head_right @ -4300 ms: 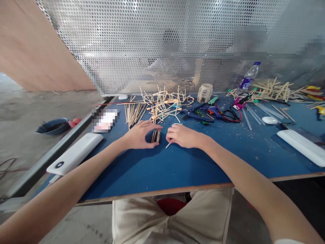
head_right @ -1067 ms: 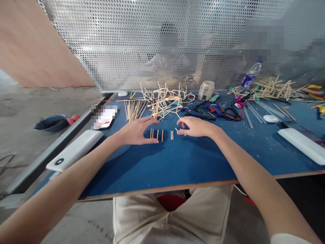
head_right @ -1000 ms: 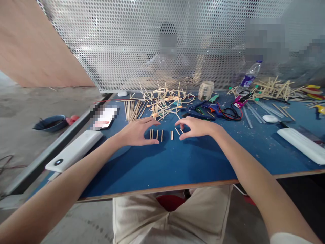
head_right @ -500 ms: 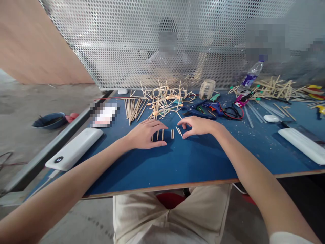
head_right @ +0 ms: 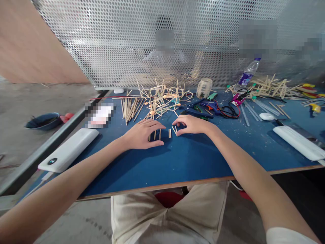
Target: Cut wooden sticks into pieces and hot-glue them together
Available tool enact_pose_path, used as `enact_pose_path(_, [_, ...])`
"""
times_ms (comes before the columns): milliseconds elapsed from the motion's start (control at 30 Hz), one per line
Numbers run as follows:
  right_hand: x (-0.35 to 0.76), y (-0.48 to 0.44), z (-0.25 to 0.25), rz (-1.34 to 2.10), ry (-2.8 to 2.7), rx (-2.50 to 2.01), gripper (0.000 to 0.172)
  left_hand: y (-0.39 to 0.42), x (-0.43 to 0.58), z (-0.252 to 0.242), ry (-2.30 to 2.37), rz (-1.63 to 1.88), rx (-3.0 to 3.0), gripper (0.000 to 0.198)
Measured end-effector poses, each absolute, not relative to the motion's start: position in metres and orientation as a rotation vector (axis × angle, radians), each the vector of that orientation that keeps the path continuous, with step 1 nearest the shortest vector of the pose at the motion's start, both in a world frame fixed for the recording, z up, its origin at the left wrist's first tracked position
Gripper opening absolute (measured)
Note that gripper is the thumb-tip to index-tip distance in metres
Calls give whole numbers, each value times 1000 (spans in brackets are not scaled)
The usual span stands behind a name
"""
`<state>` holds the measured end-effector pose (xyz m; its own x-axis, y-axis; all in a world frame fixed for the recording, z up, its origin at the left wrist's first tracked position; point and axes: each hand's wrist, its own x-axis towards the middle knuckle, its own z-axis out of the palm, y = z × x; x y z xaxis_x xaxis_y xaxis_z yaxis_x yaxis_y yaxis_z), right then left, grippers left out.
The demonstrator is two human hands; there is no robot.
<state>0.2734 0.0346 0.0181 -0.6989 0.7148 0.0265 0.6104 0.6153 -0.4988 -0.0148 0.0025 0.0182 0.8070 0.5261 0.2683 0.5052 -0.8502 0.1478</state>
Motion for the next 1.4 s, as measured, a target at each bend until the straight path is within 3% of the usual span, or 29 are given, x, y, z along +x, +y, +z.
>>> enact_pose_path(567, [269, 33, 14, 693, -2599, -984, 45, 3, -14, 17, 855, 489, 2916, 58])
enact_pose_path(1400, [250, 15, 14, 576, -2573, -1016, 50, -1, 2, 0, 1035, 625, 2874, 29])
